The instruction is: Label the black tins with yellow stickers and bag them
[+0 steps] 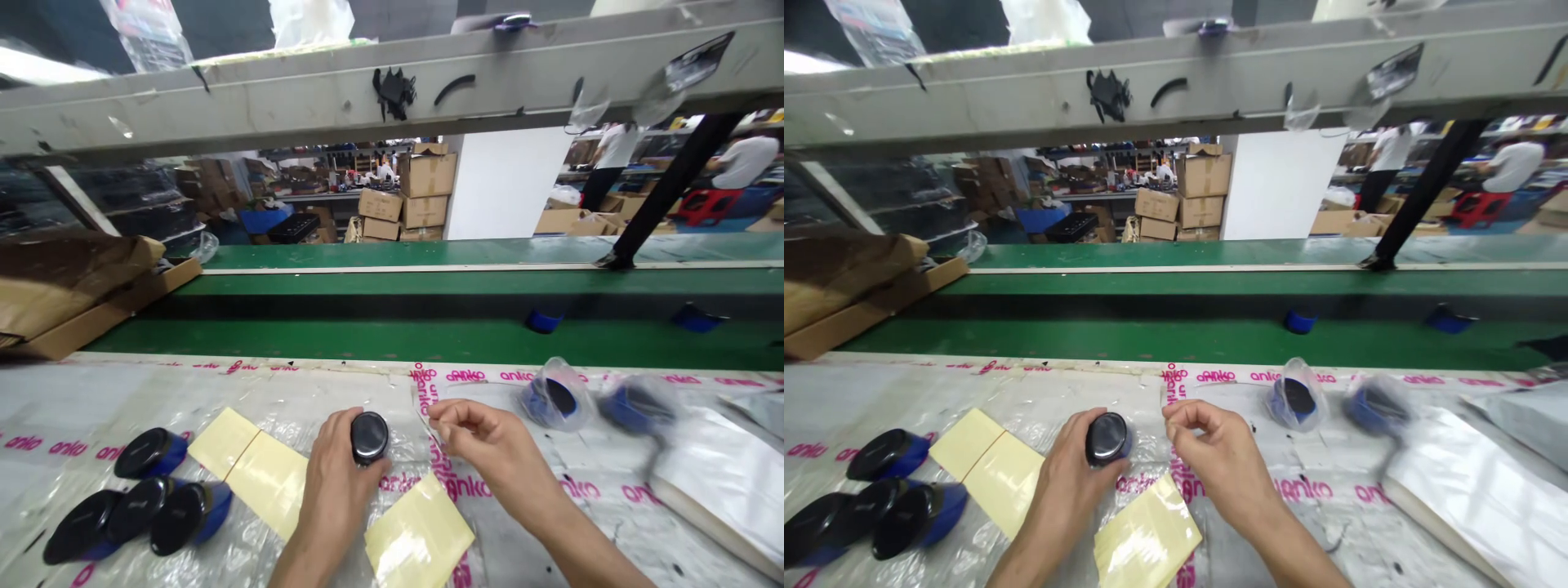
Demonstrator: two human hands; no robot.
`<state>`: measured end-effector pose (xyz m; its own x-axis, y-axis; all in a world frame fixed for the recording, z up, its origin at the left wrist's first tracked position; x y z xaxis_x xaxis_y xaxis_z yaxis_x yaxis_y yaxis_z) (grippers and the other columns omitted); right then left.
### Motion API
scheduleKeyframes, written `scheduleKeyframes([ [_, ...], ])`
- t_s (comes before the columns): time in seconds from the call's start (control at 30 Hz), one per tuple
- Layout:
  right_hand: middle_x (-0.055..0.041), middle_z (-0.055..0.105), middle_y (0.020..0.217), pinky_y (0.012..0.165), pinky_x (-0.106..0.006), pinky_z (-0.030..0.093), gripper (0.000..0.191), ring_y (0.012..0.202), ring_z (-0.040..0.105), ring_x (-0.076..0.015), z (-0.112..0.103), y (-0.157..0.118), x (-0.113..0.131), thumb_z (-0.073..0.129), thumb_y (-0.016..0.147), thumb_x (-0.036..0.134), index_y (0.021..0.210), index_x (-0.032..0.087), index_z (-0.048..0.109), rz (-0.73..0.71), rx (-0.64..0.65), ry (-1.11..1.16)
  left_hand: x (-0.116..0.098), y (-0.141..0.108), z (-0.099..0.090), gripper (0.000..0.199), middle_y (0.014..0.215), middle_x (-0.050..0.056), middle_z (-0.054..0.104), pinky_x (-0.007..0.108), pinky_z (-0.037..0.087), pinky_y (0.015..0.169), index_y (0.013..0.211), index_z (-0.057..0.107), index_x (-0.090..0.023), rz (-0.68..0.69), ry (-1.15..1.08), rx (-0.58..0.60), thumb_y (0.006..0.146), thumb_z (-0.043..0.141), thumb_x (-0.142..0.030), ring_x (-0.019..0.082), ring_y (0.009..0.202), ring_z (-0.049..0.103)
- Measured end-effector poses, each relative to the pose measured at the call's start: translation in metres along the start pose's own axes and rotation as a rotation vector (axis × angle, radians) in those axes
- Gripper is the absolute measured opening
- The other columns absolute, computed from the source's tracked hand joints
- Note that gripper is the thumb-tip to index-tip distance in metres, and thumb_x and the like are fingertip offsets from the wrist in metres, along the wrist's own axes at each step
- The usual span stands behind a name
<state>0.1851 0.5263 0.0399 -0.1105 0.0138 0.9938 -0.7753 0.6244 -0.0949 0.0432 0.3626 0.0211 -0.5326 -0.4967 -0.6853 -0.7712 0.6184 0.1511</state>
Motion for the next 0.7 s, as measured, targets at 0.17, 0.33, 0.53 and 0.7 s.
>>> scheduleKeyframes([
  [0.17,-0.0066,0.07,0.11,0.09,-0.038,0.042,0.015,0.104,0.061,-0.0283,0.006,0.01,0.012,0.067,0.074,0.035,0.069,0.02,0.067,-0.032,0.033,0.047,-0.004,0.008,-0.001,0.058,0.118,0.005,0.065,0.043,0.047,0.096,0.123,0.05,-0.026,-0.154,-0.265,0.024,0.071,0.075,-0.021,0.027,0.11,0.062],
  [0.33,-0.0056,0.068,0.122,0.1,-0.04,0.036,0.016,0.12,0.056,-0.0307,0.011,0.019,0.044,0.069,0.075,0.036,0.068,0.022,0.067,-0.11,0.062,0.039,-0.037,0.027,-0.006,0.051,0.121,0.004,0.063,0.039,0.048,0.097,0.121,0.052,-0.027,0.023,-0.411,0.0,0.074,0.068,-0.016,0.024,0.112,0.062],
  [0.53,-0.0062,0.066,0.125,0.098,-0.038,0.038,0.019,0.12,0.056,-0.03,0.022,0.028,0.061,0.069,0.076,0.038,0.068,0.021,0.065,-0.15,0.093,0.098,-0.059,0.037,-0.009,0.057,0.139,0.006,0.054,0.042,0.045,0.107,0.126,0.055,-0.028,0.233,-0.378,-0.11,0.073,0.054,-0.009,0.025,0.13,0.053],
  [0.7,-0.0084,0.065,0.128,0.099,-0.039,0.039,0.018,0.124,0.054,-0.0319,0.027,0.032,0.048,0.07,0.073,0.038,0.068,0.021,0.066,-0.121,0.099,0.122,-0.043,0.036,-0.004,0.06,0.132,0.006,0.062,0.043,0.052,0.097,0.133,0.051,-0.028,0.138,-0.394,-0.182,0.075,0.057,-0.016,0.025,0.113,0.064],
])
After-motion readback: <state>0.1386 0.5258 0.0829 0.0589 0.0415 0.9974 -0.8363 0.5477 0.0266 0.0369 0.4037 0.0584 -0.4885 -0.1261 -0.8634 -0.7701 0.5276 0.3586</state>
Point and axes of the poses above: each hand's wrist, its own y-axis towards the middle knuckle, its own z-axis out of the palm, x = y × z, the point moved 10 cm from there along y, towards the middle knuckle
